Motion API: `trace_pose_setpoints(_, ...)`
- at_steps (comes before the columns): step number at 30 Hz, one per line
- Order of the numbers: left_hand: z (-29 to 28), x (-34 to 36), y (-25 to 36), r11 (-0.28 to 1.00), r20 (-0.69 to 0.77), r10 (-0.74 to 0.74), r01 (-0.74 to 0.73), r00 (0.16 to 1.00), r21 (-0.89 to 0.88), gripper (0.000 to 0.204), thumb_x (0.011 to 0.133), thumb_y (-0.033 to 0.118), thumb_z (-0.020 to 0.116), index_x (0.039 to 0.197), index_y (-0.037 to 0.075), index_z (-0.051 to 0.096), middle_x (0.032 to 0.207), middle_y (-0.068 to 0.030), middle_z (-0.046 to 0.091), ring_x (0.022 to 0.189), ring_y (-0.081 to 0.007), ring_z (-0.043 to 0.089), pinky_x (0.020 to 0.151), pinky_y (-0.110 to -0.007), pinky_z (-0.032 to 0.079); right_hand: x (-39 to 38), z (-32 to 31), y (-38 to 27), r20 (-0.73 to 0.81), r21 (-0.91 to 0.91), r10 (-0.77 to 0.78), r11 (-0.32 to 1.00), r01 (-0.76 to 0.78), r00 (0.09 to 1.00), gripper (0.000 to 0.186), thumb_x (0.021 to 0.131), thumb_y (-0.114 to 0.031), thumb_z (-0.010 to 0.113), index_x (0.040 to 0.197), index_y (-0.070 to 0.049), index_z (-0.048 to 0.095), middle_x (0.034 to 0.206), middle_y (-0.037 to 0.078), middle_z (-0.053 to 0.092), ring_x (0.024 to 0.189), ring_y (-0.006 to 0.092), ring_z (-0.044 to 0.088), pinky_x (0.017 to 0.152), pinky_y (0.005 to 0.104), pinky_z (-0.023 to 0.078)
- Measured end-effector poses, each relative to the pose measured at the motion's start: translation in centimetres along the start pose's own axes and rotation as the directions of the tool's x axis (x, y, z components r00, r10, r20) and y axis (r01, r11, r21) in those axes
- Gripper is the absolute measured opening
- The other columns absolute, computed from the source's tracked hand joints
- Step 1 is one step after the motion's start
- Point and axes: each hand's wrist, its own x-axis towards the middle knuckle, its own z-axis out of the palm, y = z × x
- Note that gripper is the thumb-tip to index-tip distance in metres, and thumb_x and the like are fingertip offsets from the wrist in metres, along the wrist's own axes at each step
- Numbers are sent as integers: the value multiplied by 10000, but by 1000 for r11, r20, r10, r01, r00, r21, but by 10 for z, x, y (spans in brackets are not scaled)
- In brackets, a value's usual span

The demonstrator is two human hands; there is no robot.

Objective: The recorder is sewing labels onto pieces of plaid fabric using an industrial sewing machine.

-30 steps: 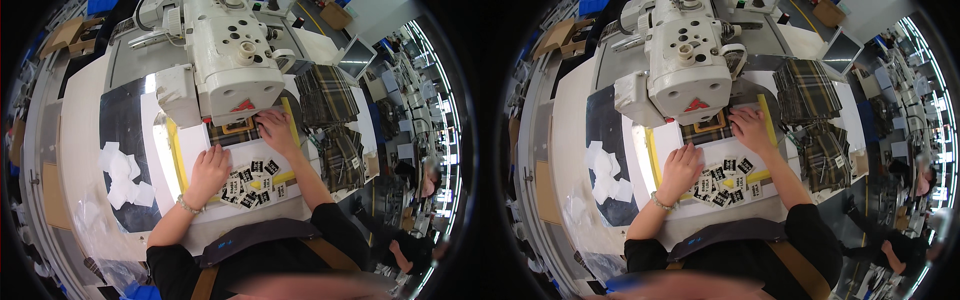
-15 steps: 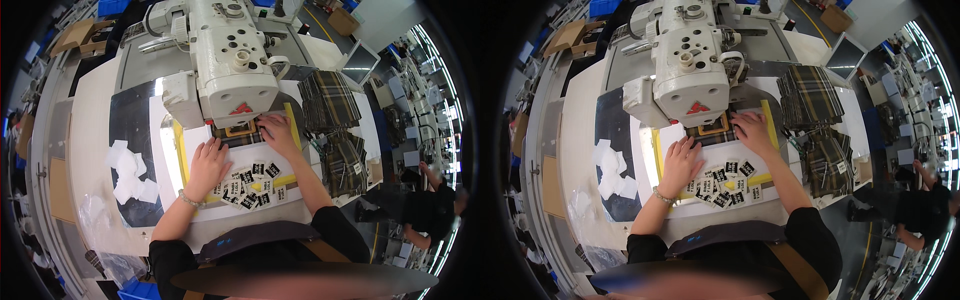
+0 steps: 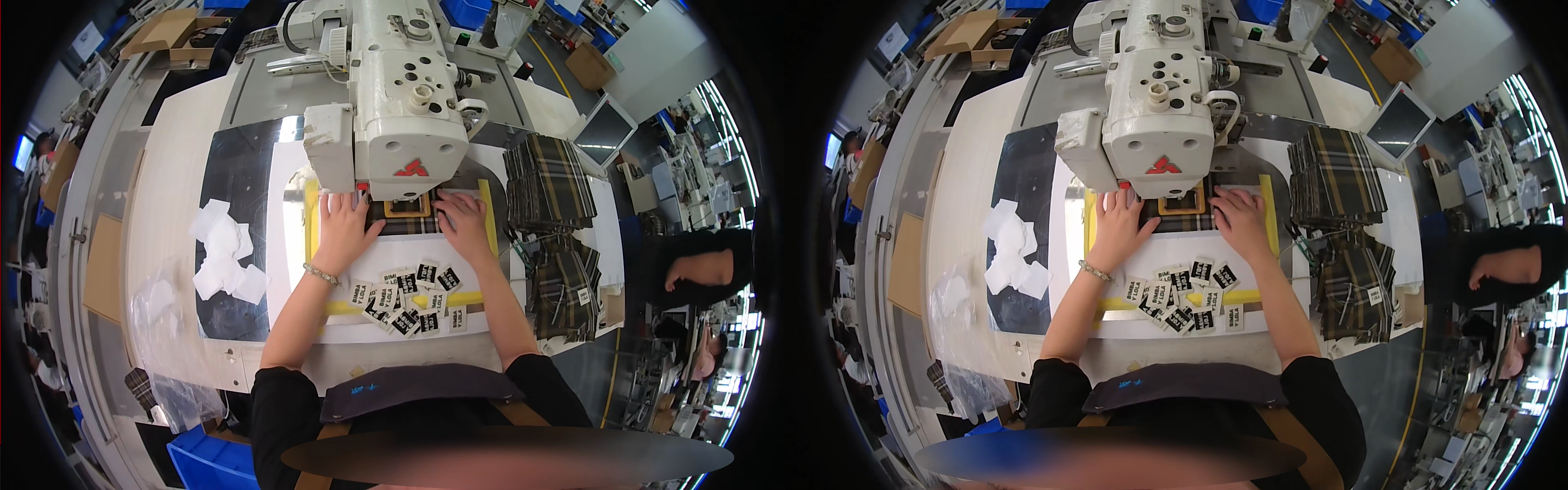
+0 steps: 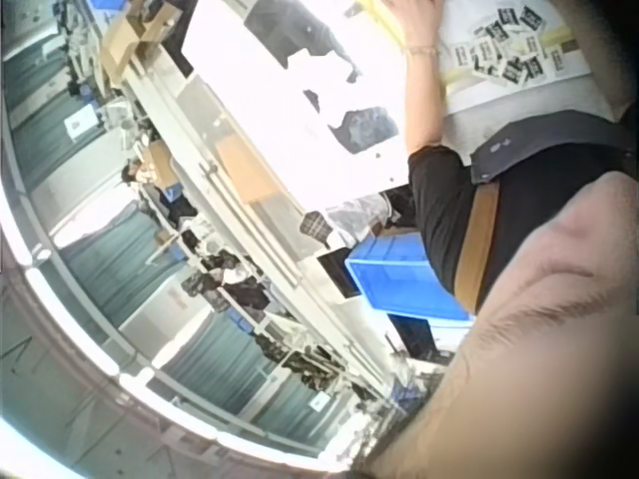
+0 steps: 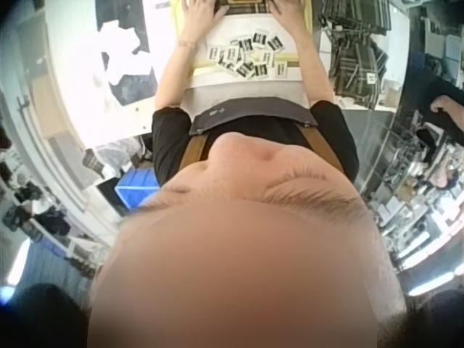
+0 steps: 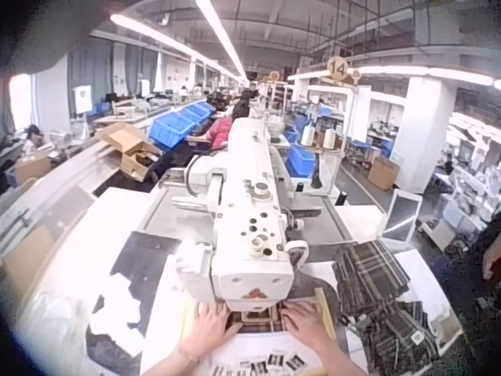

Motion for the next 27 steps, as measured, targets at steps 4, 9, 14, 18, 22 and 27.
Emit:
trace_pose_setpoints(4,2,-5,2,998,-36,-69,69,997,-5,686,850,480,615,1349,29,475,1330,-195,469,1292,-365,376,1119,-522,186,0,1,1,-13,-15,-13,1000,13,1000,196,811,-136,657,1005,-123,682,1207,3,651,1099,199,554,945,407,351)
trace_pose_setpoints(9,-1,-16,-3,976,-34,-204,205,978,70,788,836,500,631,1399,6,386,1393,-185,433,1369,-342,316,1123,-531,171,0,1,2,-7,-3,-8,1000,8,1000,203,813,-141,655,1014,-127,683,1198,8,653,1103,198,556,938,409,356)
trace_pose_setpoints(14,-2,-24,1,986,-103,-157,162,982,44,703,833,446,641,1357,21,445,1408,-182,441,1379,-329,323,1113,-518,191,-1,0,1,-29,-8,-17,1000,17,999,180,808,-139,662,985,-121,688,1177,12,661,1084,197,565,923,407,361)
trace_pose_setpoints(18,-6,-27,9,999,-97,21,-25,995,-44,537,846,352,636,1287,61,542,1381,-132,494,1347,-274,388,1102,-499,221,-2,1,3,-74,16,-22,1000,23,997,133,800,-126,667,929,-115,697,1108,3,687,1029,191,581,891,385,368)
trace_pose_setpoints(22,-6,-29,14,978,-58,141,-148,988,-147,348,848,219,643,1160,64,630,1261,-108,598,1242,-246,515,1059,-472,315,-1,4,4,-118,28,-3,1000,7,993,125,798,-117,665,918,-116,700,1062,-7,700,984,188,585,869,370,371)
trace_pose_setpoints(27,-1,-25,21,964,-101,210,-223,973,-144,323,845,183,639,1135,42,636,1237,-136,616,1205,-261,551,1045,-454,358,0,6,7,-82,105,32,994,-23,996,143,787,-100,663,925,-122,694,1077,-22,702,948,180,586,855,362,356)
